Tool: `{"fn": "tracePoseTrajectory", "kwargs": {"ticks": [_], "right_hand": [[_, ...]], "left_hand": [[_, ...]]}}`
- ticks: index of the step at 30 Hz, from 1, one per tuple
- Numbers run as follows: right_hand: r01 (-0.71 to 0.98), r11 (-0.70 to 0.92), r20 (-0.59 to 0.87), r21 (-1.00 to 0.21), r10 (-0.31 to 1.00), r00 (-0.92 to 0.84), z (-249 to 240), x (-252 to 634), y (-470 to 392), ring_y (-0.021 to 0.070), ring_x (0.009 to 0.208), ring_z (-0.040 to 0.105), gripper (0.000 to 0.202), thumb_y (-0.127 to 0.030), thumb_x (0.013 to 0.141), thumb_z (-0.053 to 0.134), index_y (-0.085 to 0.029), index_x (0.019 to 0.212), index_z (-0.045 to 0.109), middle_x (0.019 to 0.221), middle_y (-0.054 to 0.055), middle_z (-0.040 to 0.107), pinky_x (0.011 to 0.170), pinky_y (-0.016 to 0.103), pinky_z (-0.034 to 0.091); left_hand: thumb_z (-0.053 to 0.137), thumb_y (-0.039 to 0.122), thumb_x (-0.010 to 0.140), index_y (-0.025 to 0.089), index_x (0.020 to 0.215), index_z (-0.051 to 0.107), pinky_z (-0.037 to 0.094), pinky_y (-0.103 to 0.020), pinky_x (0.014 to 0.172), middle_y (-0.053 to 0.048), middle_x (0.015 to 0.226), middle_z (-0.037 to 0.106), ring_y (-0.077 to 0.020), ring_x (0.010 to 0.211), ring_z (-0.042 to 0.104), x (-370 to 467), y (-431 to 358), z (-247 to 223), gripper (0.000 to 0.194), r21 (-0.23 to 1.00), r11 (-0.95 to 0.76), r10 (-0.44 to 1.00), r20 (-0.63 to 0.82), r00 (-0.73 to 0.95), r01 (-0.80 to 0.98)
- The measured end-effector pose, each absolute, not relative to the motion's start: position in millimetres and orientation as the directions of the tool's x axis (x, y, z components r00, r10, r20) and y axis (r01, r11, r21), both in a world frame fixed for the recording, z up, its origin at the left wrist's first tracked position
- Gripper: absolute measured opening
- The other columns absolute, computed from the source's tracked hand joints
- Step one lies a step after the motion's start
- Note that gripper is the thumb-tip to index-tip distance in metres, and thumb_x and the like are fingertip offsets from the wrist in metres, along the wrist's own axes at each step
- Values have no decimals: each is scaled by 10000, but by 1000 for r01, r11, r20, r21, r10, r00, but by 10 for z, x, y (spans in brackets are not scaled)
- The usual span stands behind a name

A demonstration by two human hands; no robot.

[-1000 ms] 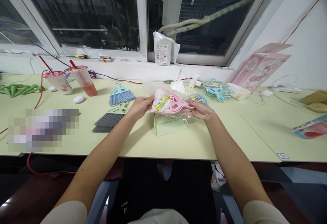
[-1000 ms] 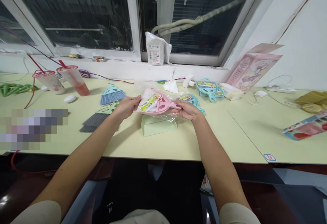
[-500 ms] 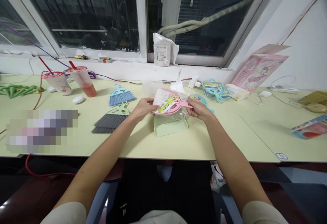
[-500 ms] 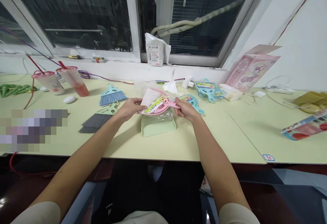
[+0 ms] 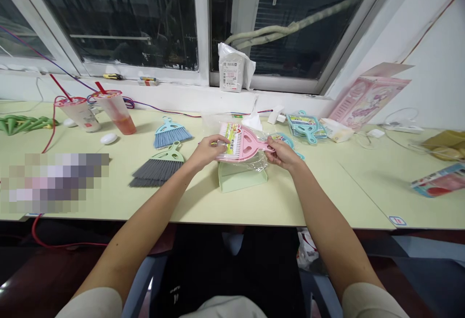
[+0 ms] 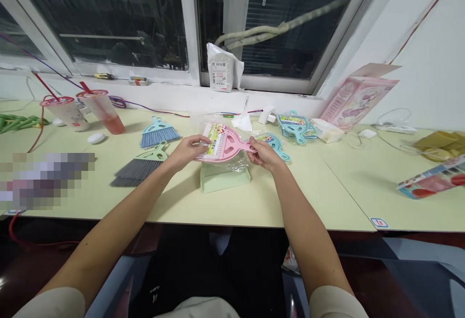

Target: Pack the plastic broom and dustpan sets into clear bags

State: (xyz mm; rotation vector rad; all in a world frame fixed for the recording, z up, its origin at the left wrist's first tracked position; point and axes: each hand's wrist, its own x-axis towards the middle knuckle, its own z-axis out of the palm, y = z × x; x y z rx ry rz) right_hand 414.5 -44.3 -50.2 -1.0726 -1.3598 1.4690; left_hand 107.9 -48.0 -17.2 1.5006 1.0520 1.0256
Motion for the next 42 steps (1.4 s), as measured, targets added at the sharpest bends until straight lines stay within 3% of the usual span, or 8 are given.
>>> {"fn": "tracePoseTrajectory", "kwargs": {"ticks": [9,12,16,21,26,31,38,42], "right_hand": [[-33,-43,-34,-999,971,-238,-479,4090,-462,59,291,287,532,-684,925,611,-232,696,450,440,-14,529,322,214,212],[-30,-48,-40,-998,971,-235,-492,4078,-451,55,289,278,538,-693,926,601,-233,700,439,438,-18,522,319,210,208],[-64,-67,-51,-996,973,-224,-512,4111,-420,55,282,264,510,-685,927,606,-241,740,440,434,-41,499,316,201,198],[-94,-40,-16,-995,972,-234,-513,4155,-396,45,292,227,515,-677,929,610,-233,722,452,426,-44,477,324,199,188],[-88,-48,-29,-995,977,-213,-518,4199,-386,48,299,210,522,-679,913,632,-231,708,458,410,-46,463,326,203,199],[-80,-47,-29,-996,977,-210,-522,4237,-379,48,302,212,499,-655,924,633,-229,721,473,408,-53,457,330,195,201],[-43,-64,-54,-997,978,-199,-398,4133,-542,55,304,291,506,-649,897,672,-222,705,480,446,-25,506,328,207,226],[-47,-80,-65,-996,964,-259,-394,4247,-1030,72,334,419,450,-581,887,722,-209,740,516,525,-5,587,337,200,285]], "left_hand": [[774,269,758,184,987,814,463,-248,665,-104,1078,742,-175,844,634,1057,-442,-219,248,986,-161,932,136,336,47],[716,302,807,194,999,775,453,-232,604,-75,970,726,-154,754,627,1058,-417,-242,228,994,-106,941,110,321,-31],[712,225,783,253,1188,630,413,-203,515,28,743,622,-113,559,562,1066,-388,-260,414,990,-64,972,91,216,-129],[673,147,757,208,1161,595,529,-266,598,-35,879,709,-149,640,669,1057,-358,-253,417,982,14,977,26,210,-186],[637,96,764,170,1062,616,582,-317,614,-92,957,740,-152,611,685,1015,-355,-210,308,994,-38,992,50,115,-105],[669,184,790,109,904,693,597,-335,564,-174,1074,728,-189,640,713,1002,-325,-208,138,997,-68,988,73,137,-41],[799,402,764,123,1097,728,572,-317,518,-165,1098,732,-192,655,688,924,-365,-65,440,974,-66,976,17,218,218],[835,334,687,167,1261,694,556,-280,582,-137,1281,698,-173,744,686,1043,-426,130,613,905,-193,942,62,331,378]]}}
